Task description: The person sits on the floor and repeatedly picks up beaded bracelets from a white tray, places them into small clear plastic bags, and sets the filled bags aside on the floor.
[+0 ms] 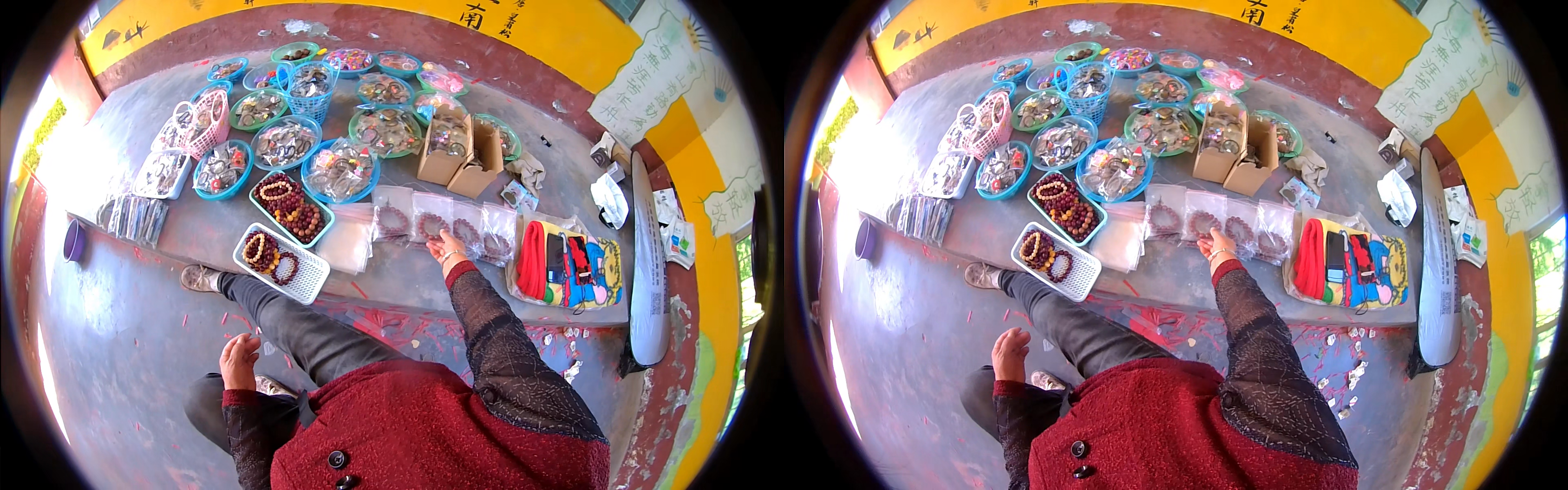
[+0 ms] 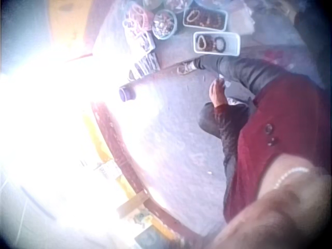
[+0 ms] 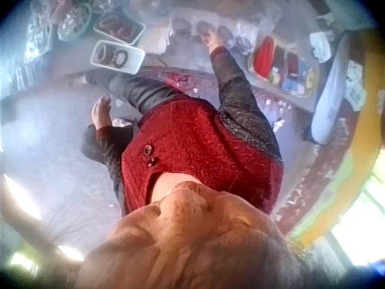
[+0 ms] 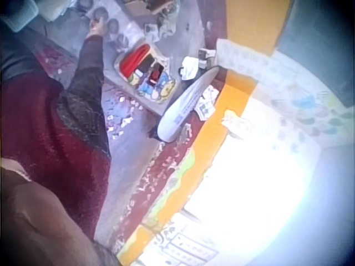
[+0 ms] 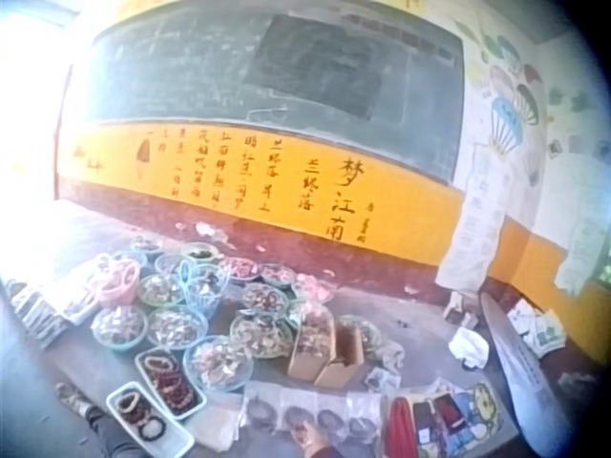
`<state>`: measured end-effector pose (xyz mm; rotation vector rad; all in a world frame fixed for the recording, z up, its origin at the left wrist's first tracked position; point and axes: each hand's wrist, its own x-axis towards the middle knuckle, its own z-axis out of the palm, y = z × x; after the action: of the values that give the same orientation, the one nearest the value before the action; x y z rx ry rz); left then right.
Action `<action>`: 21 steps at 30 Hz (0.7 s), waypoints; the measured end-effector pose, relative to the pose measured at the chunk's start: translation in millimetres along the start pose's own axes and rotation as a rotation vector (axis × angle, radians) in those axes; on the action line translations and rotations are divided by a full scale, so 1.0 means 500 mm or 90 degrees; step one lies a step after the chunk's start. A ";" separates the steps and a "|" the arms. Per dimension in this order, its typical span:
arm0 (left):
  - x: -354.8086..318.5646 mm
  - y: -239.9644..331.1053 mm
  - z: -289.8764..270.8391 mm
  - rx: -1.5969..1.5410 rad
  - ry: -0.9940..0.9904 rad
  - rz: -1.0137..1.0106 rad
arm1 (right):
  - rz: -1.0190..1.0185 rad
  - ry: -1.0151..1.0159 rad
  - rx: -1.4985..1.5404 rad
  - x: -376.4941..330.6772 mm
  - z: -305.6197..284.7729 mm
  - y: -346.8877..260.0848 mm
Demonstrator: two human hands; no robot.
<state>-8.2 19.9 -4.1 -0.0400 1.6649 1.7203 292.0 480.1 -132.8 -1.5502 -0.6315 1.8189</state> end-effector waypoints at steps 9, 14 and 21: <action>-0.015 0.011 0.000 -0.005 -0.031 0.010 | 0.044 0.014 -0.085 -0.057 -0.008 0.025; -0.020 0.018 -0.002 -0.045 -0.059 0.025 | 0.159 -0.119 -0.206 -0.066 0.053 0.130; -0.006 0.004 -0.021 -0.053 -0.065 0.037 | 0.087 -0.094 -0.393 -0.113 0.229 0.236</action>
<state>-11.9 9.4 -3.0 0.0579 1.5333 1.8045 164.2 365.4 -160.0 -1.8884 -1.2756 1.9604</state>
